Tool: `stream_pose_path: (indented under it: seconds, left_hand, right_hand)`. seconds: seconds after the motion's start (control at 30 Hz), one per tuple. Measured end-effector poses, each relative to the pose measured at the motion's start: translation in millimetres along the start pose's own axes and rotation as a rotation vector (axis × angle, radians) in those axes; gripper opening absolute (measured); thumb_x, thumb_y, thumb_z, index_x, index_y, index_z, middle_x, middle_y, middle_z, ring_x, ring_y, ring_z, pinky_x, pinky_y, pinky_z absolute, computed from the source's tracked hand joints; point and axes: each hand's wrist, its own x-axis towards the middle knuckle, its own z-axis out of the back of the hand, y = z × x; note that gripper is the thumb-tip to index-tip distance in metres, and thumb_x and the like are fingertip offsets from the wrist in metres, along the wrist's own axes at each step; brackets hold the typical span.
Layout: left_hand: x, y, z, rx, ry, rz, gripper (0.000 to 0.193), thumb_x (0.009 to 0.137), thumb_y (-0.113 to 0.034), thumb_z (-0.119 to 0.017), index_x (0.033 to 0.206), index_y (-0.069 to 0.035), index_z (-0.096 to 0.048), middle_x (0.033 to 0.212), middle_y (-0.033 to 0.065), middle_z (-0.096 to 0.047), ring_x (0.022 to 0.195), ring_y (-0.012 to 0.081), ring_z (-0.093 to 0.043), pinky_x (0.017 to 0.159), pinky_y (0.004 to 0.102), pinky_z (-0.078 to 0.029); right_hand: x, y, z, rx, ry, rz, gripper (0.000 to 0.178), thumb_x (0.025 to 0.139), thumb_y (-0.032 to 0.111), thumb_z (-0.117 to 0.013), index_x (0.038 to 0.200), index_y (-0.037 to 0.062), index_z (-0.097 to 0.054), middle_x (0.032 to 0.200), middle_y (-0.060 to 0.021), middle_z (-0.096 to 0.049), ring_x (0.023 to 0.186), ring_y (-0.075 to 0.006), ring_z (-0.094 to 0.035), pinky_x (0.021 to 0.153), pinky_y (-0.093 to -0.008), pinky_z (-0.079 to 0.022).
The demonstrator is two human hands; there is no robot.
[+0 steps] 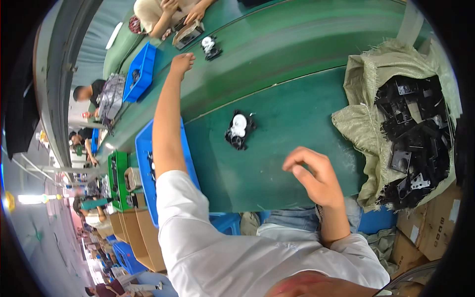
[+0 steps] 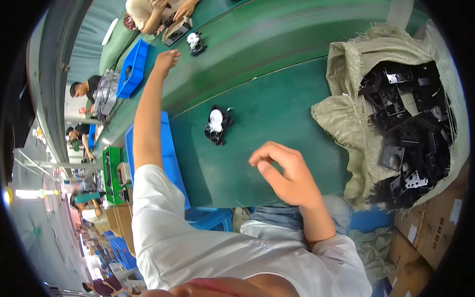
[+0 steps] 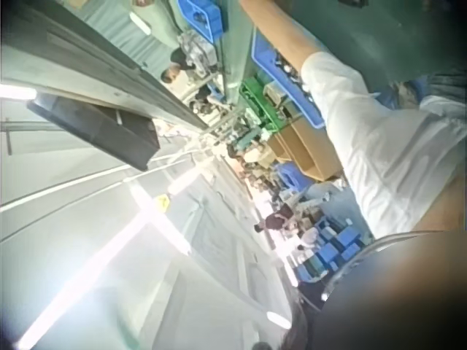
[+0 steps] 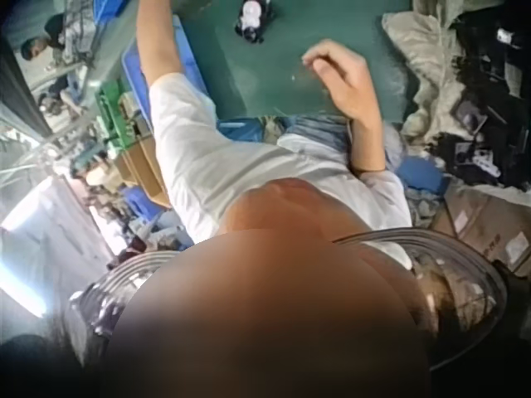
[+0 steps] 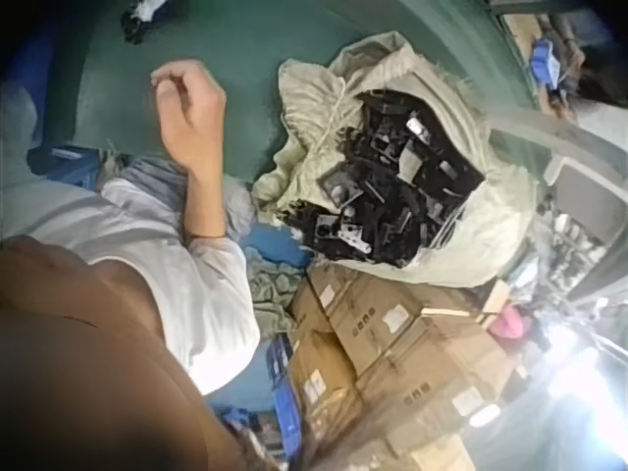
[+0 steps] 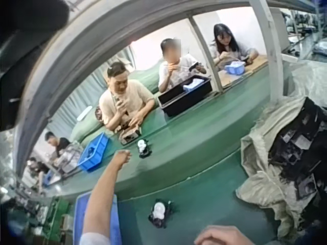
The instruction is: Assembling small electronic components into plastic housings and placing them into a tray.
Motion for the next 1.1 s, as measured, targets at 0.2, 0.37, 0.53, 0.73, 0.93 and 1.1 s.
stream_pose_path:
  seconds: [0.2, 0.37, 0.53, 0.73, 0.93, 1.1]
  left_hand:
    - [48, -18, -38, -0.198, -0.089, -0.082, 0.033, 0.097, -0.027, -0.055, 0.110, 0.001, -0.063, 0.106, 0.0144, -0.068, 0.084, 0.0250, -0.063, 0.074, 0.0368, -0.052]
    - [61, -9, -28, -0.439, 0.071, -0.123, 0.034, 0.098, -0.027, -0.054, 0.115, 0.002, -0.060, 0.112, 0.0160, -0.066, 0.090, 0.0266, -0.063, 0.079, 0.0385, -0.053]
    - [64, 0, -24, -0.685, 0.141, -0.107, 0.036, 0.099, -0.026, -0.054, 0.120, 0.003, -0.058, 0.117, 0.0177, -0.063, 0.097, 0.0283, -0.063, 0.084, 0.0401, -0.054]
    - [63, 19, -19, -0.970, -0.066, -0.018, 0.038, 0.101, -0.024, -0.054, 0.127, 0.004, -0.054, 0.124, 0.0196, -0.060, 0.105, 0.0303, -0.064, 0.090, 0.0421, -0.056]
    - [7, -57, -57, -1.390, 0.125, -0.240, 0.038, 0.102, -0.014, -0.038, 0.135, 0.005, -0.043, 0.133, 0.0217, -0.054, 0.113, 0.0400, -0.058, 0.097, 0.0517, -0.051]
    - [-64, -132, -121, -1.929, 0.585, -0.279, 0.042, 0.100, -0.014, -0.039, 0.137, 0.005, -0.039, 0.131, 0.0267, -0.051, 0.115, 0.0432, -0.055, 0.092, 0.0524, -0.048]
  right_hand:
    - [-2, 8, 37, -0.052, -0.316, 0.197, 0.012, 0.083, 0.002, -0.055, 0.090, -0.0005, -0.064, 0.088, -0.0106, -0.065, 0.075, -0.0191, -0.055, 0.072, -0.0277, -0.044]
    - [-6, 17, 51, -0.090, -0.360, 0.347, 0.011, 0.085, 0.002, -0.055, 0.091, 0.0005, -0.064, 0.088, -0.0090, -0.065, 0.075, -0.0204, -0.056, 0.070, -0.0294, -0.045]
    - [-17, 29, 58, -0.272, -0.433, 0.352, 0.010, 0.086, 0.003, -0.056, 0.090, 0.0014, -0.064, 0.088, -0.0079, -0.065, 0.075, -0.0212, -0.057, 0.071, -0.0300, -0.045]
    - [-50, 61, 93, -0.869, -0.852, 0.374, 0.012, 0.081, 0.000, -0.058, 0.091, 0.0002, -0.064, 0.089, -0.0077, -0.065, 0.071, -0.0193, -0.057, 0.068, -0.0285, -0.047]
    - [-19, 78, 182, -1.590, -0.979, 0.191, 0.017, 0.080, 0.007, -0.061, 0.097, 0.0061, -0.066, 0.089, -0.0114, -0.064, 0.082, -0.0301, -0.063, 0.076, -0.0384, -0.052]
    - [38, 71, 233, -2.043, -0.752, 0.192, 0.020, 0.079, 0.012, -0.065, 0.098, 0.0079, -0.067, 0.092, -0.0122, -0.065, 0.088, -0.0314, -0.063, 0.079, -0.0400, -0.053]
